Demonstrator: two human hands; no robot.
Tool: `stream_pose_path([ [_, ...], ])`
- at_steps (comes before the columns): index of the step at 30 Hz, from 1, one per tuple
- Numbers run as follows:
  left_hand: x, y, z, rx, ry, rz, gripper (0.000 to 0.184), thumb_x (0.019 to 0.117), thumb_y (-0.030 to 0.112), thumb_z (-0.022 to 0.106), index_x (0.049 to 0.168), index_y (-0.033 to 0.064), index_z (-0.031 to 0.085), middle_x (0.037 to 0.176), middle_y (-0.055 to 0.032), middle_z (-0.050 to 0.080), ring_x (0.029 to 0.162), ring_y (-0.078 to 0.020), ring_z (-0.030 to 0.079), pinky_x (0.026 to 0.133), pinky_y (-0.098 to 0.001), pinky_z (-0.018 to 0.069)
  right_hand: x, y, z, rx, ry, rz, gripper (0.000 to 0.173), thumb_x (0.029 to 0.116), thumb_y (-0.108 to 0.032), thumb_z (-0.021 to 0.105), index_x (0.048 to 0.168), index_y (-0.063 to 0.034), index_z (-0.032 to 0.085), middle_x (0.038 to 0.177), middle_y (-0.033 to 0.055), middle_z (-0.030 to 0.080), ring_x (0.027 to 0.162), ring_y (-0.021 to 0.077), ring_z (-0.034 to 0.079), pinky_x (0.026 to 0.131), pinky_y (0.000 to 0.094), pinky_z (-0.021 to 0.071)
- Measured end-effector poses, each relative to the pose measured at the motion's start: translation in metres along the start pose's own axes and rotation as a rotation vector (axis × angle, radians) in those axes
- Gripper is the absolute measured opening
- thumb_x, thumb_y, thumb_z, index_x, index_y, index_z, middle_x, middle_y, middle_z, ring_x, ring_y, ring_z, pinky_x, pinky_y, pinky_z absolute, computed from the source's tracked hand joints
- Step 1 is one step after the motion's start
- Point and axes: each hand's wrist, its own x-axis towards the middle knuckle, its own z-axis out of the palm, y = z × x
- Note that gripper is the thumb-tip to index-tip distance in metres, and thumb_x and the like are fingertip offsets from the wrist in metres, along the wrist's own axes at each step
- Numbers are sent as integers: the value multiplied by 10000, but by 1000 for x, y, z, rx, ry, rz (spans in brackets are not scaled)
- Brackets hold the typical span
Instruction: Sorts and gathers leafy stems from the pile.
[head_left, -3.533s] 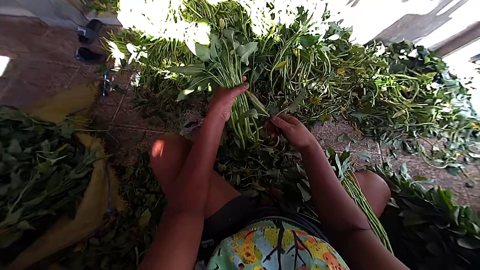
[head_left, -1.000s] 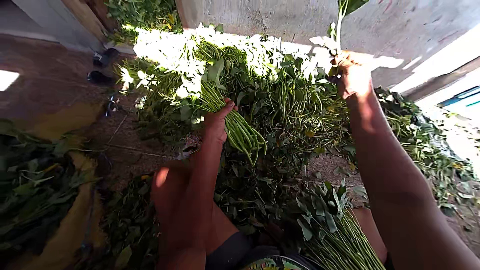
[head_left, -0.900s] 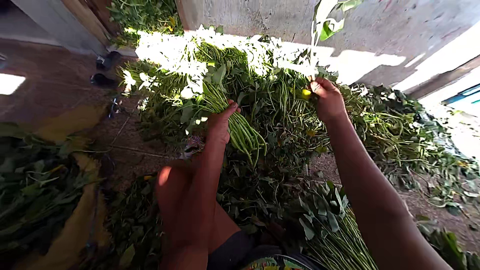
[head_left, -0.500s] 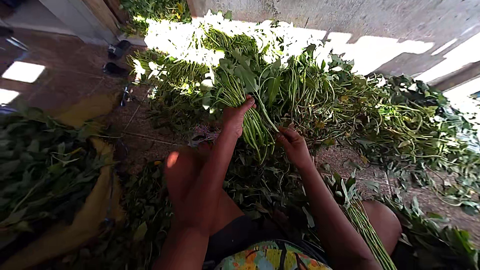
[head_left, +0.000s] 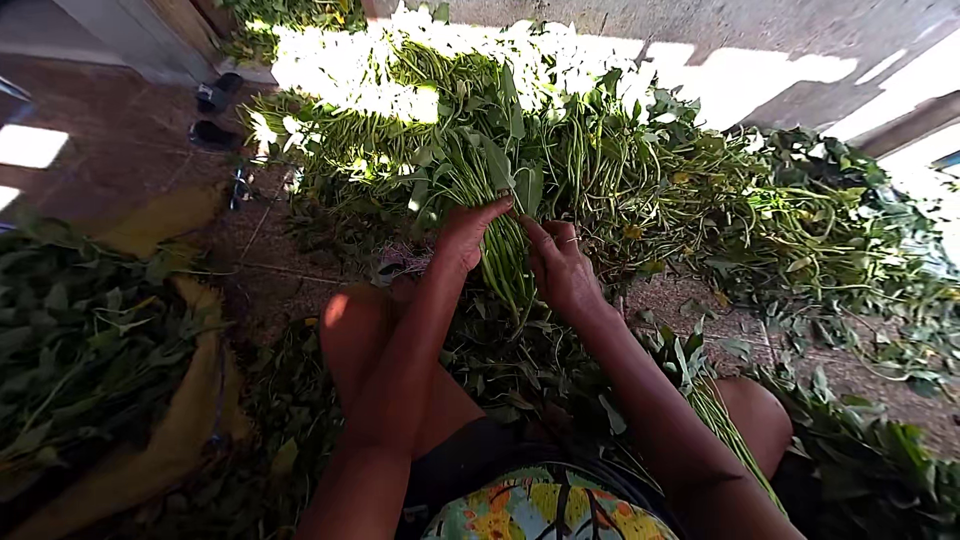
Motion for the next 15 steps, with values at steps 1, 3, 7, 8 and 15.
stream_pose_path([
  [1,-1,1,-1,6,-20,-9,342,908,139,777,1217,44,667,1130,-85,699,1052,-156,663,938,-359,552,5,-1,1,1,-18,-8,505,980,18,538,1474,-86,558,1255,304,579,692,376,686,588,505,588],
  [3,-3,4,-6,-19,-53,2,299,924,121,754,1203,50,671,1046,-74,712,976,-156,683,887,-345,574,11,-3,2,7,-10,9,482,986,30,530,1450,-87,584,1236,291,594,703,380,688,599,513,590],
  [7,-4,5,-12,-61,-146,47,351,927,57,725,1264,31,634,1071,-76,708,941,-147,684,849,-319,581,13,-6,5,2,37,72,406,988,-23,540,1385,-32,626,1128,278,633,701,363,683,583,493,579],
  [8,-4,4,-12,-64,-176,57,332,931,37,710,1255,39,635,1111,-62,703,965,-132,681,858,-305,580,14,-9,3,9,11,130,373,1000,-47,555,1365,-23,629,1138,281,643,741,382,693,616,514,581],
  [15,-9,4,-9,-104,-125,96,174,965,41,675,1133,69,643,1022,-13,708,946,-91,683,872,-287,580,25,-13,-22,189,-206,390,161,959,-110,667,1034,32,660,867,174,667,770,291,660,710,480,543],
])
